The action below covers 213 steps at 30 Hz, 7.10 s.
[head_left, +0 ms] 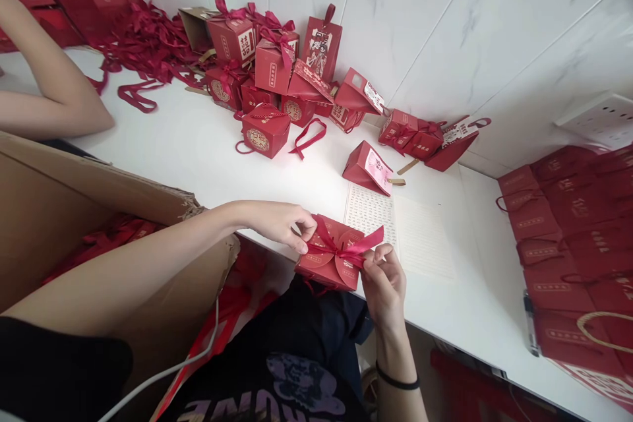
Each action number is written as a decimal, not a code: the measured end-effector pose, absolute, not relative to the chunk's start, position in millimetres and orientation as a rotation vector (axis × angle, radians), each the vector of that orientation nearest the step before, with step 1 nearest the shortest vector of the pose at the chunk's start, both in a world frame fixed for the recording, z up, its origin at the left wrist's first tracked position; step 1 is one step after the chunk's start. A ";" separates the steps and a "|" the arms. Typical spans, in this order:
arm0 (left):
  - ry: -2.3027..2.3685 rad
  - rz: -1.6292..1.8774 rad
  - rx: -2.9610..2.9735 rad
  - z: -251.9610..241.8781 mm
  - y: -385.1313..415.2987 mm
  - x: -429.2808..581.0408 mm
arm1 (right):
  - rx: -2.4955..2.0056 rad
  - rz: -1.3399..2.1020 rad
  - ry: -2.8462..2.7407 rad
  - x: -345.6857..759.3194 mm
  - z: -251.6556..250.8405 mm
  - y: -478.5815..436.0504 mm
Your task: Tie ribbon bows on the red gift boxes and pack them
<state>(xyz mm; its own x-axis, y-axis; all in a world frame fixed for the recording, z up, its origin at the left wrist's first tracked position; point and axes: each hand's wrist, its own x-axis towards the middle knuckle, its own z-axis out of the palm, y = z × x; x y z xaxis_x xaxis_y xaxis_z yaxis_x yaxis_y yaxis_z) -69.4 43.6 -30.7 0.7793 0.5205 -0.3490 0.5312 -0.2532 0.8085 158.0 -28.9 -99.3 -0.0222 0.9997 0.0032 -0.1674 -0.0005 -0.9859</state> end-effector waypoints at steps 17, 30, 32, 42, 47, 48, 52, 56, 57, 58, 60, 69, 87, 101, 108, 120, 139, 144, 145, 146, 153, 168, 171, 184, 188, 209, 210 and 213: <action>1.298 0.116 2.218 -20.0 23.5 -56.9 | -1.191 0.990 -1.325 176.9 -99.9 -16.8; 1.132 0.680 3.033 -38.8 -3.4 -28.3 | -1.327 1.281 -1.733 169.9 -65.0 45.0; 1.137 0.657 3.165 -42.2 -9.8 -24.4 | -1.385 1.225 -1.840 170.8 -63.3 53.3; 1.230 0.892 3.348 -51.0 -23.1 -13.1 | -1.092 0.892 -2.432 125.8 -19.8 55.8; 1.297 0.948 3.350 -53.5 -22.4 -11.9 | -1.100 1.016 -2.522 117.9 -29.1 61.6; 1.299 0.952 3.348 -53.6 -22.4 -11.8 | -1.100 1.060 -2.507 118.4 -30.4 62.3; 1.311 0.966 3.345 -55.3 -22.6 -10.6 | -1.095 1.174 -2.477 121.2 -30.3 61.8; 1.300 0.990 3.355 -57.6 -23.5 -8.6 | -1.087 1.190 -2.473 122.8 -30.1 60.5; 1.300 0.998 3.356 -58.0 -23.8 -8.0 | -1.091 1.205 -2.450 122.7 -30.6 60.2; 1.299 1.000 3.359 -58.4 -24.3 -7.5 | -1.096 1.215 -2.426 122.3 -31.0 59.9; 1.309 0.988 3.361 -59.2 -25.5 -6.6 | -1.113 1.200 -2.408 120.2 -31.6 58.9; 1.352 0.867 3.384 -60.7 -29.0 -6.5 | -1.125 1.121 -2.581 102.9 -28.9 57.6; 1.165 0.689 3.290 -59.7 -14.5 -13.8 | -1.168 1.302 -1.939 120.5 -51.8 58.8; 1.172 0.625 3.252 -62.1 -13.2 -15.1 | -1.304 1.263 -1.834 110.9 -50.9 61.8; 1.149 0.580 3.209 -57.6 -12.9 -16.0 | -1.541 1.006 -1.722 165.9 -62.0 49.4; 1.116 0.562 2.927 -55.1 -5.1 -18.4 | -1.424 0.977 -1.469 164.4 -80.2 41.8; 1.062 0.149 1.782 -32.4 27.8 -59.9 | -1.665 1.013 -1.541 154.9 -66.1 -44.5; 1.014 0.202 1.819 -40.1 28.9 -60.3 | -1.584 1.185 -1.440 154.1 -67.7 -38.9; 1.017 0.213 1.816 -41.9 29.5 -60.3 | -1.554 1.225 -1.421 155.1 -68.6 -38.2; 1.018 0.225 1.809 -43.5 30.0 -60.3 | -1.519 1.266 -1.402 156.2 -69.5 -37.7; 1.007 0.293 1.761 -47.4 28.5 -57.1 | -1.438 1.278 -1.319 159.1 -76.1 -37.1; 1.033 0.356 1.772 -54.1 24.3 -50.8 | -1.099 1.483 -0.901 161.4 -100.8 -33.3; 1.051 0.352 1.779 -54.3 24.3 -49.8 | -1.049 1.519 -0.817 159.7 -101.8 -31.6; 1.206 0.402 1.646 -57.9 35.9 -52.1 | -1.154 1.327 -1.094 184.4 -103.3 -6.9; 1.118 0.580 1.664 -66.9 47.8 -45.9 | -1.150 1.404 -1.019 174.2 -98.9 5.5; 1.064 0.129 1.375 -69.8 44.6 -59.6 | -1.320 0.510 -1.935 150.1 -86.8 -82.1; 1.035 0.098 1.368 -69.9 43.9 -61.3 | -1.319 0.503 -1.967 150.3 -87.3 -79.1; 0.958 0.004 1.387 -67.5 41.2 -63.4 | -1.250 0.630 -2.053 163.9 -89.3 -62.1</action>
<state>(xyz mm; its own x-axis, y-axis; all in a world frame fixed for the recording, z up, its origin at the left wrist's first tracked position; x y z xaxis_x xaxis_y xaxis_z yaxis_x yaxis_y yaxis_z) -63.4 41.2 -67.5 0.6397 0.5239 -0.5624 0.5189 0.2455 0.8188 163.9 -62.1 -89.3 -0.3385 0.8995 0.2762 0.5901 0.4315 -0.6823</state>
